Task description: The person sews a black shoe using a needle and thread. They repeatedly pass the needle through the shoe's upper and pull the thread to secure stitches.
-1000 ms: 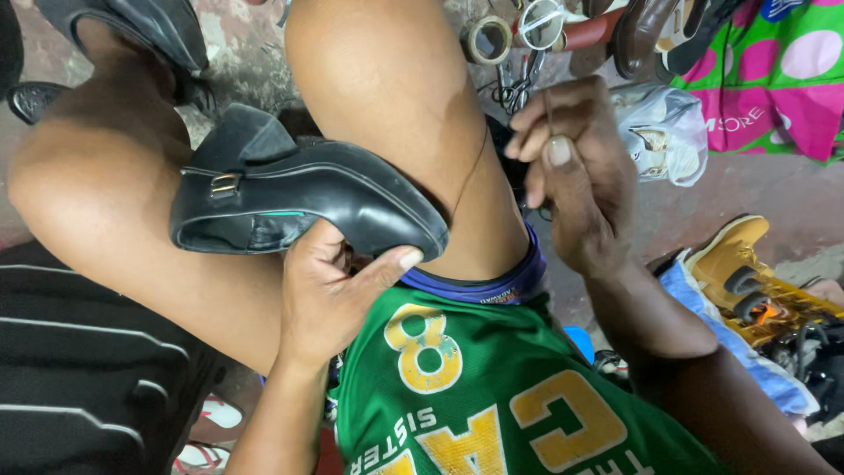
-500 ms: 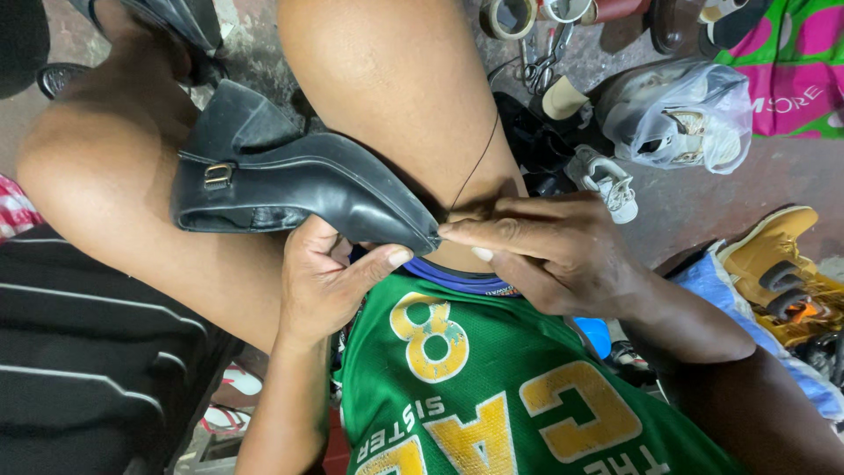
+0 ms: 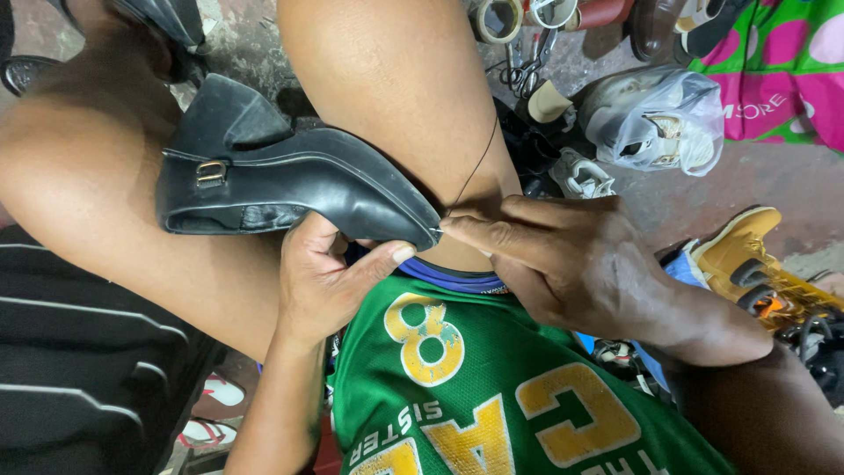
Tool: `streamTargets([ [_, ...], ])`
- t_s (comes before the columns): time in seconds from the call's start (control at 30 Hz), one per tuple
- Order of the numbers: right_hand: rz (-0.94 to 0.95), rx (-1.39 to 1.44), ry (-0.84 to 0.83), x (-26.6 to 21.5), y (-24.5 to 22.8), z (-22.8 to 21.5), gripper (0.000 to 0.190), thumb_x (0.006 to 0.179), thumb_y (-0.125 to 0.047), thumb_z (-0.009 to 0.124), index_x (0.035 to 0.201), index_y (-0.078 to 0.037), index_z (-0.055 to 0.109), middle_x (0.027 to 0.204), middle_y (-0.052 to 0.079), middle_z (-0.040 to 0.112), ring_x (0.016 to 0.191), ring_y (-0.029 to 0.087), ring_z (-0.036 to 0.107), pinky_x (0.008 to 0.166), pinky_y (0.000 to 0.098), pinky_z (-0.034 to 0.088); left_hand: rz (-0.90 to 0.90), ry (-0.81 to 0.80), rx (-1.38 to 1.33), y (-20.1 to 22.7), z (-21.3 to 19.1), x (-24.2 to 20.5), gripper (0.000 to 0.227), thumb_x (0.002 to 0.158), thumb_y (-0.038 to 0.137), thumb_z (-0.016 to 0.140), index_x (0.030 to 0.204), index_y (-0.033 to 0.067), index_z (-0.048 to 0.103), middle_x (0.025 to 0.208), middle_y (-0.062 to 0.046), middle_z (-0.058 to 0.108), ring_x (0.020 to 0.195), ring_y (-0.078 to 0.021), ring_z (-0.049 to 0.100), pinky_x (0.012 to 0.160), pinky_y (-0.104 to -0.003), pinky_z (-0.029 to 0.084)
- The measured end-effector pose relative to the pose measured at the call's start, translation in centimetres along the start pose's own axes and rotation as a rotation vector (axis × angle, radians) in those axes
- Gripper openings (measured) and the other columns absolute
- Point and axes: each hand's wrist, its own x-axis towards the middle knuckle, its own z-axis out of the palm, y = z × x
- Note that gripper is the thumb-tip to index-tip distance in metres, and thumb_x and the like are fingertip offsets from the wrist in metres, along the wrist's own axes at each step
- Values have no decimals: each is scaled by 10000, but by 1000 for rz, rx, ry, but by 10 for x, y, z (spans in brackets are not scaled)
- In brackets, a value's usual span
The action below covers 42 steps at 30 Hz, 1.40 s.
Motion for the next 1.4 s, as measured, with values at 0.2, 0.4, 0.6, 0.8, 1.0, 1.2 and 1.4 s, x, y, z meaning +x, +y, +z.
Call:
streamTargets([
  [0.2,-21,-246,-116,6,-11,-16,424,831,-85,703,1254,-52,688,840,66,638,564,203,633,474,358,510,45,105,165,7,11,4,298,797,107,914,997,67,698,924,6,725,785,-71,635,733,-241,527],
  [0.4,-25,-409,-242,28,-9,-29,394,794,-153,761,1186,-113,738,755,11,619,569,193,644,464,381,488,132,168,306,2,13,4,325,763,162,954,936,77,691,831,-4,652,741,-124,605,697,-276,502],
  [0.6,-194,-337,-201,43,0,-29,339,759,-57,740,1097,-57,721,886,27,710,653,178,697,450,351,502,153,195,378,-7,11,6,362,745,210,973,918,90,679,806,-5,644,736,-156,599,693,-307,494],
  [0.8,-178,-316,-227,50,2,-10,97,868,5,690,898,-60,625,771,48,641,615,165,679,456,348,527,148,200,419,-5,11,9,371,752,240,970,929,94,680,823,-15,652,744,-166,613,693,-313,498],
  [1.0,-119,-237,-170,49,-8,-11,133,900,-55,666,892,-63,534,759,71,593,661,245,679,494,401,498,64,157,178,8,6,1,346,781,224,893,996,52,682,941,-54,647,797,-137,658,701,-272,574],
  [1.2,-38,-211,-205,46,-5,-23,107,927,-58,675,850,-70,601,672,54,611,547,220,641,451,388,461,136,542,559,37,-40,-52,245,1106,149,593,892,38,630,1126,-126,669,988,-182,626,813,-254,479],
  [1.4,75,-307,-170,49,-11,-29,65,843,-137,748,853,-97,699,662,113,640,572,311,627,517,431,465,-89,851,922,47,-61,-84,294,1101,202,754,1234,-33,636,1335,-221,496,1066,-295,616,866,-350,529],
])
